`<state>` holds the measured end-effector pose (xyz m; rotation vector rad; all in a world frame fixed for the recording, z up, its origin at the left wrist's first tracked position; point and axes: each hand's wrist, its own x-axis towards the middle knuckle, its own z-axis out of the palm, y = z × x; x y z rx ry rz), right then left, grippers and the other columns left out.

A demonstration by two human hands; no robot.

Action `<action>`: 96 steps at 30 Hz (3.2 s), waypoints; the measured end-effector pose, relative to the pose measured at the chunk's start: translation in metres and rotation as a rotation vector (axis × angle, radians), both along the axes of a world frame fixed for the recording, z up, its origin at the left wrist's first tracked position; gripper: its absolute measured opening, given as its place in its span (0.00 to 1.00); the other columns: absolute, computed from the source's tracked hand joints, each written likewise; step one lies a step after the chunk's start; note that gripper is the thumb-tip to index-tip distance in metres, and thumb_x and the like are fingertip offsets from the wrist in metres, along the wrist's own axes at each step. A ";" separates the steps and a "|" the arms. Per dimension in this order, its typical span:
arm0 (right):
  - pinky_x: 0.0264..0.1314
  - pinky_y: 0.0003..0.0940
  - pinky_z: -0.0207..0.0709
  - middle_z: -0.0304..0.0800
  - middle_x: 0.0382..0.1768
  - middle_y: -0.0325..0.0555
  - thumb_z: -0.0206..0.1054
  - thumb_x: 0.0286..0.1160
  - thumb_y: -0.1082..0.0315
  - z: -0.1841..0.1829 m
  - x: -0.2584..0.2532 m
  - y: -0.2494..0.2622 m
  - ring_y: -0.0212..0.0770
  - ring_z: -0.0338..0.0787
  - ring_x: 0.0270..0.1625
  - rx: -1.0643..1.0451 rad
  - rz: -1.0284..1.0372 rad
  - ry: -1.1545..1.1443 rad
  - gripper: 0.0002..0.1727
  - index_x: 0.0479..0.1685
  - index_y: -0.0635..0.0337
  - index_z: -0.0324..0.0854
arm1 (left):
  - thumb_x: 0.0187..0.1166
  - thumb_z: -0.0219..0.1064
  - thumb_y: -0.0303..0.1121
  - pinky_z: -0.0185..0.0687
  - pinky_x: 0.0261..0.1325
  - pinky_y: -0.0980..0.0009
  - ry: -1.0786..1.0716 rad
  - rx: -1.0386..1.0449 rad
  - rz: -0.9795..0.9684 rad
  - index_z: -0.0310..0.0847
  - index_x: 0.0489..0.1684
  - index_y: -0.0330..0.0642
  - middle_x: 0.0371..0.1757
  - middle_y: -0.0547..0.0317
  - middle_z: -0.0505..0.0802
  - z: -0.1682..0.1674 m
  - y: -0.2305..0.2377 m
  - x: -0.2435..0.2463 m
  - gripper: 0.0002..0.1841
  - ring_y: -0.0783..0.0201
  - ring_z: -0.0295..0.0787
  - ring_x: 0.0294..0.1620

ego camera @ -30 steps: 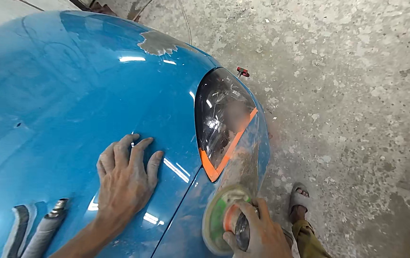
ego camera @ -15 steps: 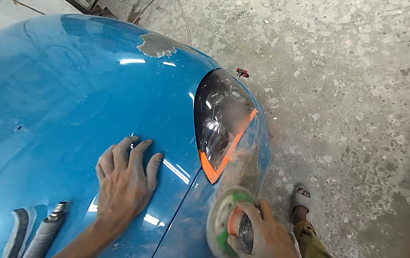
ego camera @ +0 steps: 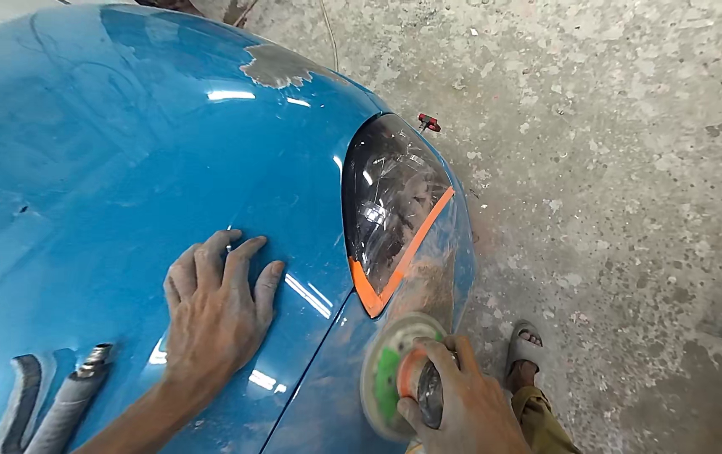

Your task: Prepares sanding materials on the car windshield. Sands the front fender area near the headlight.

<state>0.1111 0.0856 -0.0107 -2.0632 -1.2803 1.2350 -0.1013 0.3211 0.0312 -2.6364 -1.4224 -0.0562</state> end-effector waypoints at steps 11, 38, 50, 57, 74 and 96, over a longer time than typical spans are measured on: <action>0.36 0.42 0.87 0.80 0.68 0.60 0.80 0.60 0.44 0.010 -0.005 0.001 0.49 0.92 0.40 0.040 0.071 0.034 0.40 0.79 0.42 0.79 | 0.87 0.44 0.58 0.57 0.78 0.35 -0.008 0.006 -0.017 0.78 0.76 0.42 0.81 0.40 0.76 0.001 0.002 0.001 0.33 0.32 0.66 0.81; 0.39 0.41 0.88 0.77 0.71 0.59 0.80 0.59 0.44 -0.002 0.011 0.006 0.48 0.92 0.43 -0.030 0.047 0.006 0.43 0.82 0.41 0.75 | 0.87 0.43 0.58 0.57 0.78 0.34 0.006 -0.002 -0.008 0.77 0.76 0.42 0.81 0.40 0.75 0.000 0.000 -0.001 0.34 0.31 0.65 0.82; 0.41 0.40 0.87 0.76 0.73 0.56 0.79 0.60 0.43 -0.008 0.019 0.018 0.45 0.92 0.43 -0.049 0.017 -0.031 0.44 0.84 0.38 0.73 | 0.87 0.44 0.58 0.55 0.79 0.34 0.008 -0.016 0.007 0.77 0.77 0.42 0.82 0.40 0.75 0.001 0.001 0.000 0.34 0.31 0.63 0.83; 0.38 0.39 0.87 0.77 0.71 0.56 0.79 0.58 0.43 -0.016 0.018 0.015 0.45 0.92 0.42 0.012 -0.021 -0.034 0.43 0.81 0.40 0.76 | 0.87 0.44 0.58 0.55 0.79 0.34 0.003 -0.020 0.010 0.77 0.76 0.42 0.82 0.39 0.75 0.000 0.000 0.000 0.34 0.31 0.63 0.83; 0.39 0.41 0.88 0.77 0.73 0.59 0.80 0.59 0.44 -0.008 0.014 0.020 0.47 0.92 0.43 0.025 -0.031 0.010 0.41 0.79 0.41 0.78 | 0.87 0.44 0.59 0.56 0.79 0.35 0.000 -0.007 -0.001 0.78 0.76 0.42 0.81 0.41 0.76 0.001 0.000 0.001 0.34 0.32 0.65 0.82; 0.39 0.41 0.88 0.78 0.71 0.58 0.81 0.57 0.45 -0.010 0.017 0.018 0.46 0.92 0.42 0.017 -0.012 0.057 0.42 0.79 0.41 0.77 | 0.87 0.45 0.57 0.56 0.79 0.35 0.000 -0.002 -0.011 0.78 0.75 0.42 0.81 0.40 0.76 0.002 0.000 0.000 0.33 0.32 0.66 0.82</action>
